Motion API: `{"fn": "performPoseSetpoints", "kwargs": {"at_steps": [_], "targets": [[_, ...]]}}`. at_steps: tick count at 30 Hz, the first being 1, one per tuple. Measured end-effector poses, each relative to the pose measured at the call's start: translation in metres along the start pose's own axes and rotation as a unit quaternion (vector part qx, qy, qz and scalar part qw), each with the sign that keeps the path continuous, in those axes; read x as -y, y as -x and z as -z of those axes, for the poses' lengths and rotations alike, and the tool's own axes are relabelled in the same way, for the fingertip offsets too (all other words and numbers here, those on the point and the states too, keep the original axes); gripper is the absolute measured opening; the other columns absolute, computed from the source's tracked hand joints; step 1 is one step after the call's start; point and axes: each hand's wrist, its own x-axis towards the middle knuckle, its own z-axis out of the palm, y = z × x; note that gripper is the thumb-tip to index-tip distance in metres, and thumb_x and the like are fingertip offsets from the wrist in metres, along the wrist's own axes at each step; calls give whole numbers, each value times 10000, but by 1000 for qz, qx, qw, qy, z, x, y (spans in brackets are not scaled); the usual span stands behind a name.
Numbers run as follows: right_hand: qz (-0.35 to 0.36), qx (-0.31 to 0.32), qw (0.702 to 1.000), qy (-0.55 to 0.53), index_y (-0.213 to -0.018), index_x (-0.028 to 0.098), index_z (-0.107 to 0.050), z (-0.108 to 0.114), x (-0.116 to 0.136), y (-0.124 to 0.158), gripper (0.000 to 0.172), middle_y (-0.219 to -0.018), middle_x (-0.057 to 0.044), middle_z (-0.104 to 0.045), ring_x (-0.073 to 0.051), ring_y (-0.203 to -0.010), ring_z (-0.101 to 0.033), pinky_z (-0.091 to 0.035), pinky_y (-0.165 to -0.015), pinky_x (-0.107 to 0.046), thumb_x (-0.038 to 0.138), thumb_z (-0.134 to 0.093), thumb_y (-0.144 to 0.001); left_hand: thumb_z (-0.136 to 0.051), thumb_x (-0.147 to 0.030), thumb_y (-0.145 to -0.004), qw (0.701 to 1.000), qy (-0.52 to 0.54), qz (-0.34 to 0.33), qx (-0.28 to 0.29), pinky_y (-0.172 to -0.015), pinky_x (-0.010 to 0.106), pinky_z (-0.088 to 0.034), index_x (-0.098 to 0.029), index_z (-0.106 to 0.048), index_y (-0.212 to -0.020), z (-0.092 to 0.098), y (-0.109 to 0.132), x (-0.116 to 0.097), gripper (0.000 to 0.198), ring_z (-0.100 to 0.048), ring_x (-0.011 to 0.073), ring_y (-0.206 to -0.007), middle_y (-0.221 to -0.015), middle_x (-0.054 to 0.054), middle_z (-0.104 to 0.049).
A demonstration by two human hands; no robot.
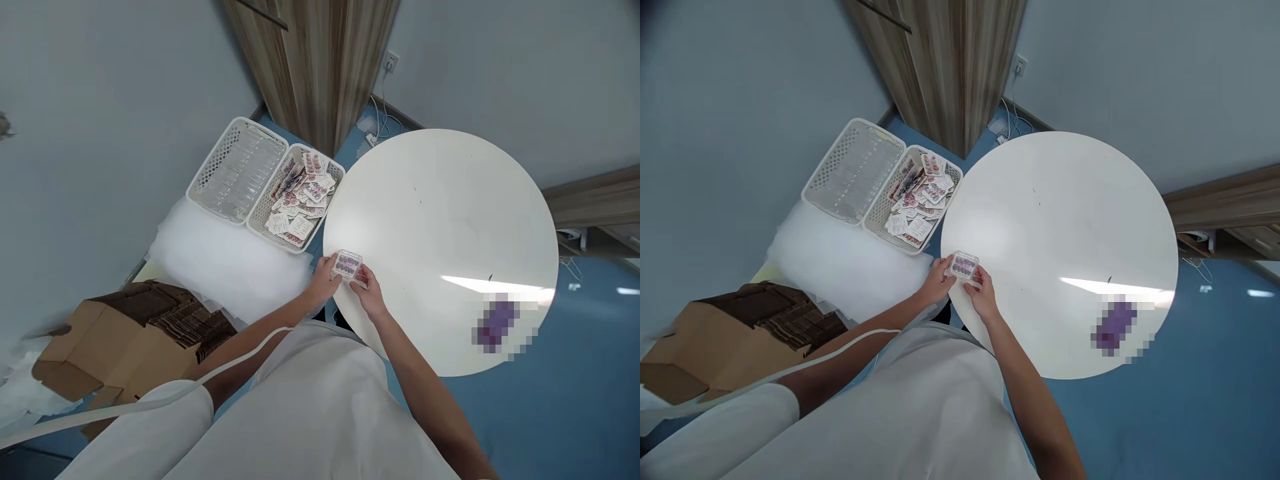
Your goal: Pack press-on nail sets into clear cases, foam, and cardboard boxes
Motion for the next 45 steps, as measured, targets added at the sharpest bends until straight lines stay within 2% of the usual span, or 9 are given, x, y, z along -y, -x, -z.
{"fn": "performPoseSetpoints", "kwargs": {"at_steps": [5,12,19,23,29,32,35,40,45], "targets": [[3,1,1000,20,-1214,236,-416,-16,15,-31,618,-1156,-60,-462,-181,-962,-471,-430,-813,-341,291,-605,-628,-453,-190,-712,998,-52,-32,-23,-989,397,-292,-176,-313,-1303,19,-33,0,607,-372,238,-1130,-1106,91,-387],[26,-5,997,74,-1113,251,-491,-23,26,-47,468,-1070,-36,-474,-171,-899,-454,-428,-788,-332,297,-577,-655,-429,-185,-724,997,-58,-43,-12,-986,416,-298,-177,-329,-1285,27,-51,-13,570,-361,246,-1160,-1174,103,-392],[3,-40,998,53,-1313,301,-237,-27,20,-53,791,-1196,-53,-359,-182,-970,-437,-429,-798,-342,307,-627,-624,-415,-177,-742,997,-61,-49,-4,-1014,435,-268,-185,-306,-1294,31,-51,-16,562,-298,251,-1231,-1305,105,-342],[9,-27,999,42,-1329,347,-175,-26,18,-52,868,-1222,-37,-348,-184,-1010,-430,-422,-823,-353,315,-652,-604,-429,-165,-734,997,-46,-60,-11,-1039,433,-236,-175,-284,-1302,28,-46,-13,586,-264,243,-1258,-1342,108,-314],[27,0,999,48,-1354,348,-64,-24,15,-46,975,-1318,-34,-275,-191,-1120,-378,-381,-899,-353,327,-670,-591,-455,-159,-717,998,10,-53,-28,-1048,412,-228,-178,-184,-1343,20,-37,-5,683,-198,232,-1295,-1410,103,-195],[28,21,998,44,-1356,350,-35,-20,15,-38,1000,-1375,-30,-199,-196,-1179,-337,-367,-929,-355,330,-674,-587,-465,-165,-719,998,22,-39,-39,-1052,417,-215,-191,-158,-1352,17,-28,1,704,-177,234,-1303,-1425,90,-172],[18,51,998,39,-1355,355,-45,-13,12,-24,1005,-1403,-25,-163,-206,-1229,-295,-341,-962,-378,316,-682,-579,-467,-194,-737,998,27,-19,-48,-1044,416,-228,-189,-162,-1352,14,-8,8,687,-210,237,-1293,-1421,95,-197],[4,97,995,32,-1357,325,-93,1,-6,2,963,-1426,-36,-135,-201,-1295,-206,-269,-1017,-390,333,-677,-591,-472,-265,-760,999,20,18,-42,-1005,383,-303,-207,-316,-1290,7,41,19,555,-352,218,-1225,-1353,81,-355],[9,128,991,33,-1350,297,-154,6,-25,21,908,-1435,-46,-145,-195,-1312,-172,-241,-1033,-389,354,-670,-605,-499,-341,-754,996,41,60,-53,-967,395,-348,-191,-429,-1207,3,81,34,482,-399,238,-1193,-1290,101,-441]]}}
